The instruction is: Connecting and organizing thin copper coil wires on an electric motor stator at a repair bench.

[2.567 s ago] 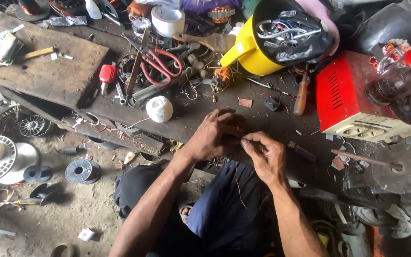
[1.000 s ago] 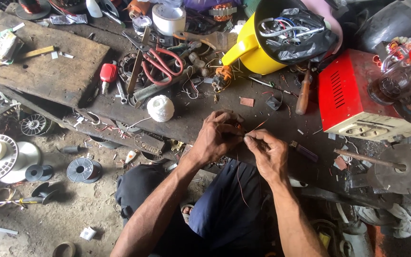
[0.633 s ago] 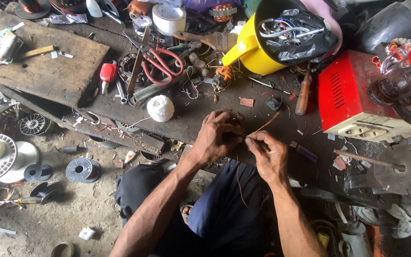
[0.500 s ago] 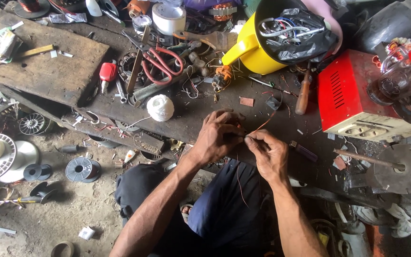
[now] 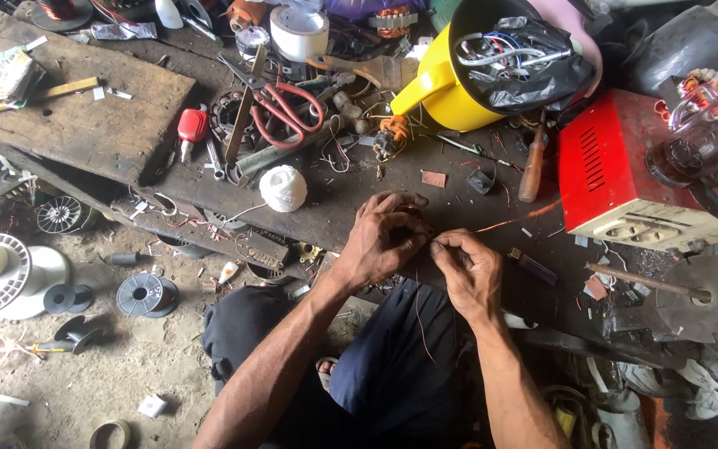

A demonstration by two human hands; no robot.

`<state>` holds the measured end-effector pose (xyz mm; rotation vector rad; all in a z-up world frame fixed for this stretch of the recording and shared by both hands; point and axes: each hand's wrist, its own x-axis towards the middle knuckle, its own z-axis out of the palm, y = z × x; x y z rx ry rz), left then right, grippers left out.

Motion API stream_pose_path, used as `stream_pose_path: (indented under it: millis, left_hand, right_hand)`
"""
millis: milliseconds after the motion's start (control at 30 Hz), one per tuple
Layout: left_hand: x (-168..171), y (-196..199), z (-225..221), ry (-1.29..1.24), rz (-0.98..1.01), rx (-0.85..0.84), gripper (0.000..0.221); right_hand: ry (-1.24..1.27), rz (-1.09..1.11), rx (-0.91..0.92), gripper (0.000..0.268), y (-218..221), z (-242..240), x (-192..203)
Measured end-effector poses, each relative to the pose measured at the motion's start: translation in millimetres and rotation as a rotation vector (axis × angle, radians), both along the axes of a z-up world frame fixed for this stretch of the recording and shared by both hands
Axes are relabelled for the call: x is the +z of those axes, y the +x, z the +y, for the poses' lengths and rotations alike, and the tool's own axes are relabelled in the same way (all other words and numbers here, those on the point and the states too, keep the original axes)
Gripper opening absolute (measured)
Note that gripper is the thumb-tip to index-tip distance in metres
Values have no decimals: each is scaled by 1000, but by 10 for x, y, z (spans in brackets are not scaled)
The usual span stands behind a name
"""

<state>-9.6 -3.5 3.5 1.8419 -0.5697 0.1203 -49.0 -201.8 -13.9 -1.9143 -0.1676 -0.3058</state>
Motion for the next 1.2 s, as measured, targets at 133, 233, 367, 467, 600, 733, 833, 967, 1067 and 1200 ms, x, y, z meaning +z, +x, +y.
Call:
stream_pose_path:
  millis: [133,233,367,467,600,733,833,967,1067,1200]
  left_hand:
    - [13,2,0,-12,22,-3,19]
    - [-25,2,4,-10,26,-5,18]
    - [-27,9,6,27,-5,-34,17]
    - [107,-40,32,78,-45,-86,17]
    - [194,-97,16,246,-145,-100,25]
    - [288,-170,-85,331,-223,-83,26]
    - [341,-255,-141,278,-210,-117,25]
    - [358,-378,-169,273,-228,-64,18]
    - [207,-447,-96,360,-251,-19,13]
    - [83,-476,-30,446,-315,58,9]
  right_hand:
    - [6,57,-15,10,-11,-26,11]
    - [35,111,-11,10,-28,-53,-11]
    - [231,111,-17,26,-15,-11,39]
    - [273,62,-13,9,43,25,104]
    - [145,-59,-26,11,-20,-63,209]
    - [-1,-197,-80,7,-217,-190,455]
    - [9,-237,-104,5,-385,-311,515]
    - [67,-163,-231,5,-565,-626,176]
    - [233,-57,-307,5,-664,-803,-78]
    - [355,1,-375,7,-673,-882,-218]
